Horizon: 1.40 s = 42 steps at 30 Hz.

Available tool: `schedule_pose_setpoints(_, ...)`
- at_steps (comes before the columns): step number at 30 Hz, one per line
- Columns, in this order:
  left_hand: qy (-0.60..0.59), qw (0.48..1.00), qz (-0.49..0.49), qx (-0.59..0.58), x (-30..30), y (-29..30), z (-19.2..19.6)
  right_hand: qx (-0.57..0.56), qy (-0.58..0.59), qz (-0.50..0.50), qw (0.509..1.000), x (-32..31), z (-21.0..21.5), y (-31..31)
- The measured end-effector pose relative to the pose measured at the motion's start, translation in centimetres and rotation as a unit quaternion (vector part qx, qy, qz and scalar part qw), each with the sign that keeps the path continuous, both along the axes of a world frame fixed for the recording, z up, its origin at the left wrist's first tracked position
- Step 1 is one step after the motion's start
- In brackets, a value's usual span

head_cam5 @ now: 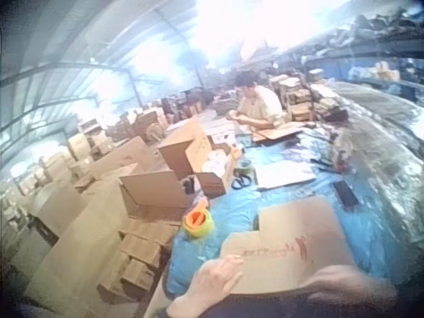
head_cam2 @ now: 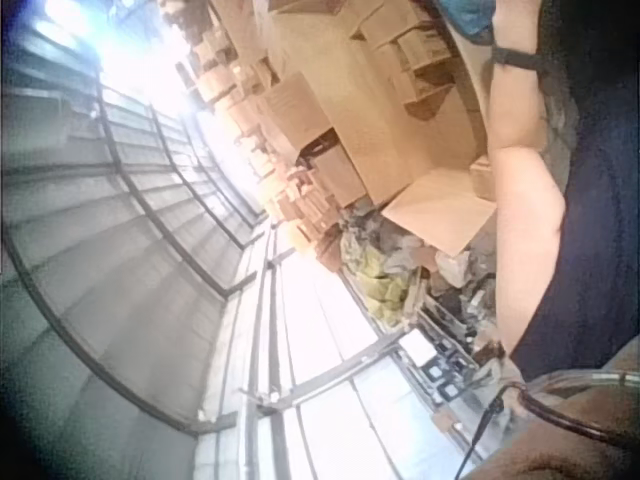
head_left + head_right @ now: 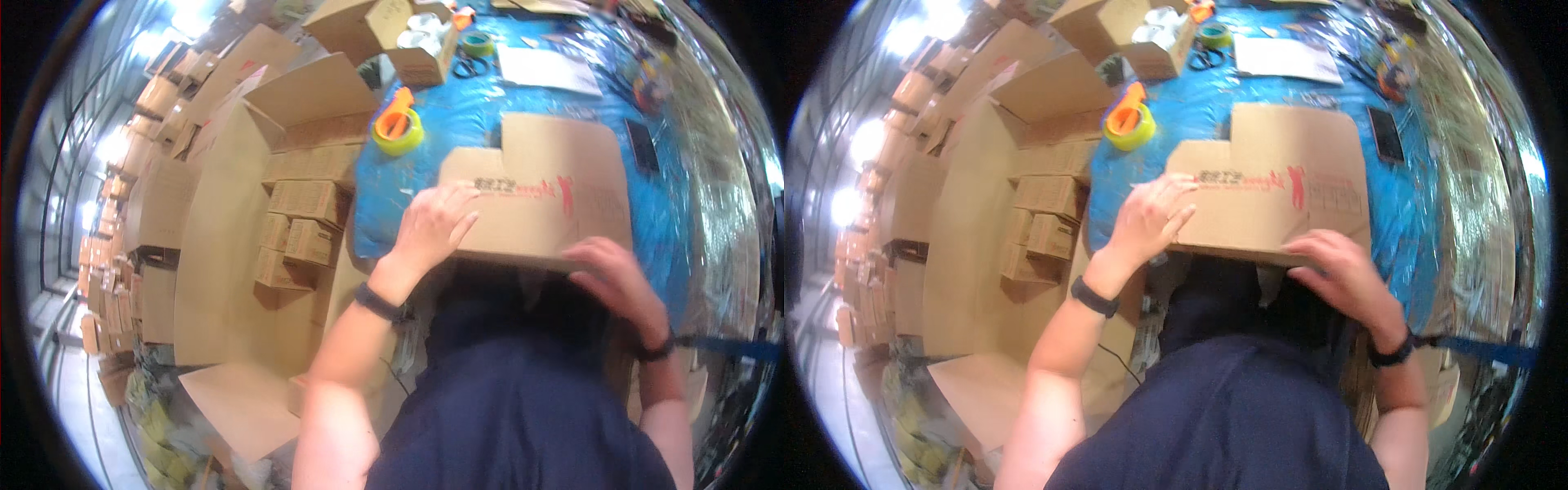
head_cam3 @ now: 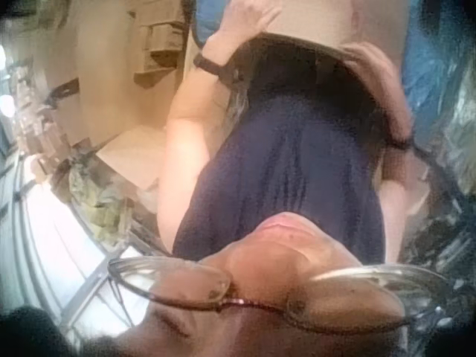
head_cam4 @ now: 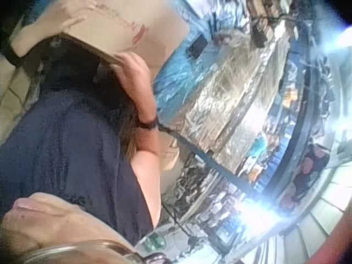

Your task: Packing finished shoes into individual boxes and then into shipping crates.

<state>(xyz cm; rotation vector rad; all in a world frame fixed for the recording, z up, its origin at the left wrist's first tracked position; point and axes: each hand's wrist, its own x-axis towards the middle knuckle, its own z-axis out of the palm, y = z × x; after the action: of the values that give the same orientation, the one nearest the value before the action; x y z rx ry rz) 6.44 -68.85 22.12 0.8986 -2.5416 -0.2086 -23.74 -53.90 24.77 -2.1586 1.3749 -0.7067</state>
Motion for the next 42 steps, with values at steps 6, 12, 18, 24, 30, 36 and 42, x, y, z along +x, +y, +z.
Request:
schedule_pose_setpoints(6, 0.003, 1.000, 0.030, -0.005, 1.3, -1.7, -6.7, -0.006, 0.159, -0.164, 0.974, -10.1, -5.8, 1.3)
schedule_pose_setpoints(12, 0.088, 0.980, 0.040, 0.173, -0.2, -1.4, -9.1, 0.018, 0.115, -0.174, 0.978, -10.5, -9.4, 1.5)
schedule_pose_setpoints(18, -0.028, 0.994, 0.078, 0.067, 1.7, -2.1, -6.2, 0.044, 0.097, -0.203, 0.973, -8.9, -8.4, 1.0)
schedule_pose_setpoints(24, 0.127, 0.900, 0.416, 0.019, 21.9, -8.0, -8.4, 0.075, 0.093, -0.207, 0.971, -8.5, -8.0, 1.1)
schedule_pose_setpoints(30, -0.164, 0.728, 0.639, 0.188, 31.7, -11.5, -13.4, 0.099, 0.130, -0.210, 0.964, -8.6, -7.3, 0.9)
schedule_pose_setpoints(36, -0.138, 0.744, 0.625, 0.191, 32.6, -12.7, -17.8, 0.137, 0.124, -0.248, 0.951, -7.8, -7.0, 0.7)
schedule_pose_setpoints(42, -0.082, 0.817, 0.560, 0.111, 29.6, -10.1, -15.1, 0.135, 0.108, -0.246, 0.954, -8.1, -7.2, 1.0)
